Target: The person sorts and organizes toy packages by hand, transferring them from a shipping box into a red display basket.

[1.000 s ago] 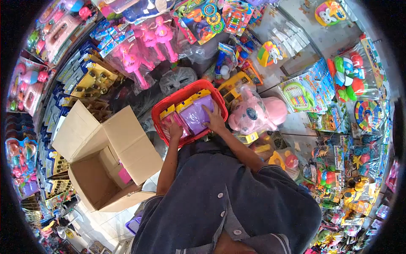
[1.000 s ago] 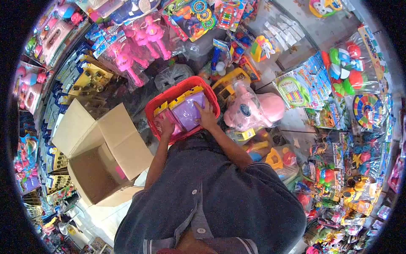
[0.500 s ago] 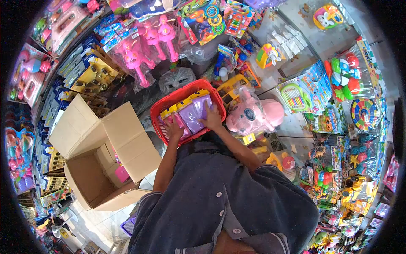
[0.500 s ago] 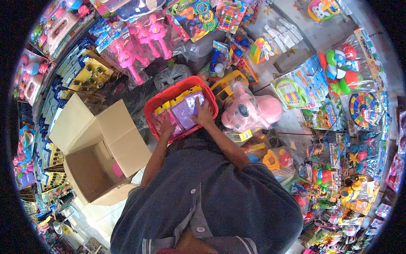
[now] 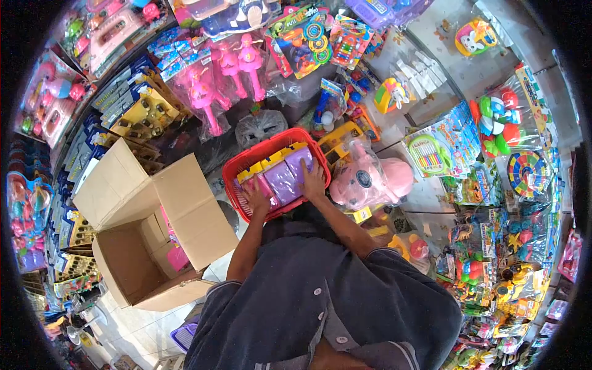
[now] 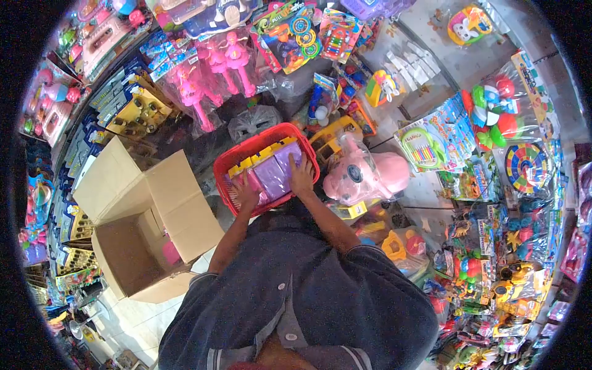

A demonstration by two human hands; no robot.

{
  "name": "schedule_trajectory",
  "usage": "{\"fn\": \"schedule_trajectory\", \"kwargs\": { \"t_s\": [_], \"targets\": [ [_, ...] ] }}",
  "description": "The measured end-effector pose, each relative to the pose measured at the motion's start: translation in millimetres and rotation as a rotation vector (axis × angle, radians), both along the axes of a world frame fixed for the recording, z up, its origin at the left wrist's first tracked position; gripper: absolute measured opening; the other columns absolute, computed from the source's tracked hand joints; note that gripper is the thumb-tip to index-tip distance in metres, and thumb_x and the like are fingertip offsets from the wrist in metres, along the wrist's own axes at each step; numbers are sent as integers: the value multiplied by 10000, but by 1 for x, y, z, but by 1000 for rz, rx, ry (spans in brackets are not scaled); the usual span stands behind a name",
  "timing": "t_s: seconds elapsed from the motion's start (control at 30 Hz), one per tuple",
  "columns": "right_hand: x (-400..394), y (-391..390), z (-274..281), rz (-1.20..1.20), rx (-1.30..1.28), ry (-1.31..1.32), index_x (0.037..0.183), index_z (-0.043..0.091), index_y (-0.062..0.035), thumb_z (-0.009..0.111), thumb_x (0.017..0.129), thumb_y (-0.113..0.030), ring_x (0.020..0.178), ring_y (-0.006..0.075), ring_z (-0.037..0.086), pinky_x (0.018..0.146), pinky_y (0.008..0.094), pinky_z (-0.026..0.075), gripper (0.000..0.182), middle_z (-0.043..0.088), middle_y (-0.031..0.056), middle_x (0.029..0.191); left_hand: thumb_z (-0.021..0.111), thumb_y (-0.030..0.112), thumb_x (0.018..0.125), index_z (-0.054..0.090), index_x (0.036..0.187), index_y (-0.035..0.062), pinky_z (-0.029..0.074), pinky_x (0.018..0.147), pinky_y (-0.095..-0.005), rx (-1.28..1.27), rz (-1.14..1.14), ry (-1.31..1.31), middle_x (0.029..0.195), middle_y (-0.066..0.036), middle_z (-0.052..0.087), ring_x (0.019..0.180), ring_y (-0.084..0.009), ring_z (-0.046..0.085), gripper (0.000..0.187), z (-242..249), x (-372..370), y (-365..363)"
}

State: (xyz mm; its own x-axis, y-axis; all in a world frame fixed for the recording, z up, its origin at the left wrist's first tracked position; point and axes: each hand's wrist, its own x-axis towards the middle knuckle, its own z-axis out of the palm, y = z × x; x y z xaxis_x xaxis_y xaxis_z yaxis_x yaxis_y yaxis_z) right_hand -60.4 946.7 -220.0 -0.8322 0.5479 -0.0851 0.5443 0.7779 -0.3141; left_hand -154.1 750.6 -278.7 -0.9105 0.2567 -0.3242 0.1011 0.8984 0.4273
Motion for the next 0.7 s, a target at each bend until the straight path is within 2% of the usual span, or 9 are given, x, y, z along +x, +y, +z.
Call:
{"fn": "schedule_trajectory", "kwargs": {
  "t_s": [0.1,0.2,0.27,0.37,0.47,0.5,0.6,0.63,0.7],
  "targets": [
    [-4,8,2,-11,-82,28,1554,319,-229,890,669,-176,1368,479,345,1112,560,383,1054,266,236,1559,863,264,773,-5,1597,444,361,1062,-717,-6,28,-79,1680,-186,27,1495,-537,125,1210,11,-1,8],
    [2,18,1,14,-79,83,1540,341,-240,905,647,-166,1361,482,351,1123,539,387,1059,278,224,1553,848,244,789,-16,1601,430,330,1073,-720,-40,77,-3,1681,-195,21,1492,-543,126,1200,-18,7,18],
    [9,25,-17,32,-62,150,1534,350,-249,913,637,-176,1358,481,356,1124,524,392,1061,282,214,1552,833,228,803,-17,1605,416,364,1052,-718,-57,130,19,1675,-192,64,1489,-523,158,1184,-12,18,27],
    [11,23,-11,28,-77,100,1528,358,-251,918,630,-186,1357,476,358,1133,523,381,1060,283,209,1551,835,247,804,-30,1610,389,421,1039,-670,-119,92,13,1665,-182,112,1476,-491,211,1191,4,26,29],
    [8,14,-15,-10,-74,127,1531,357,-248,924,623,-195,1353,472,363,1132,525,381,1073,273,201,1556,838,265,801,-60,1612,362,465,1025,-624,-184,49,106,1661,-163,120,1464,-456,249,1214,-11,28,25],
    [7,11,-14,-20,-102,108,1545,344,-245,909,648,-158,1373,480,345,1134,523,379,1064,237,212,1574,854,297,783,-97,1610,343,480,1016,-609,-222,49,118,1673,-153,74,1458,-440,267,1261,-21,26,25],
    [9,5,-39,-32,24,161,1559,332,-249,867,716,-150,1400,490,313,1137,532,370,1004,160,234,1613,845,335,795,-117,1606,352,436,1057,-625,-234,64,-35,1688,-148,-4,1486,-436,225,1259,-18,14,23],
    [18,0,-26,-2,-78,222,1578,299,-184,765,837,-242,1447,503,242,1178,571,291,878,114,257,1634,800,334,841,-141,1609,295,340,1123,-652,-229,76,-104,1690,-162,-68,1514,-452,151,1214,-24,12,23],
    [39,-20,1,53,157,195,1581,285,-133,695,886,-326,1465,502,211,1194,593,233,829,127,268,1633,756,306,869,-124,1614,220,267,1154,-660,-122,23,12,1684,-182,-93,1521,-468,119,1157,-66,14,16]
  ]
}}
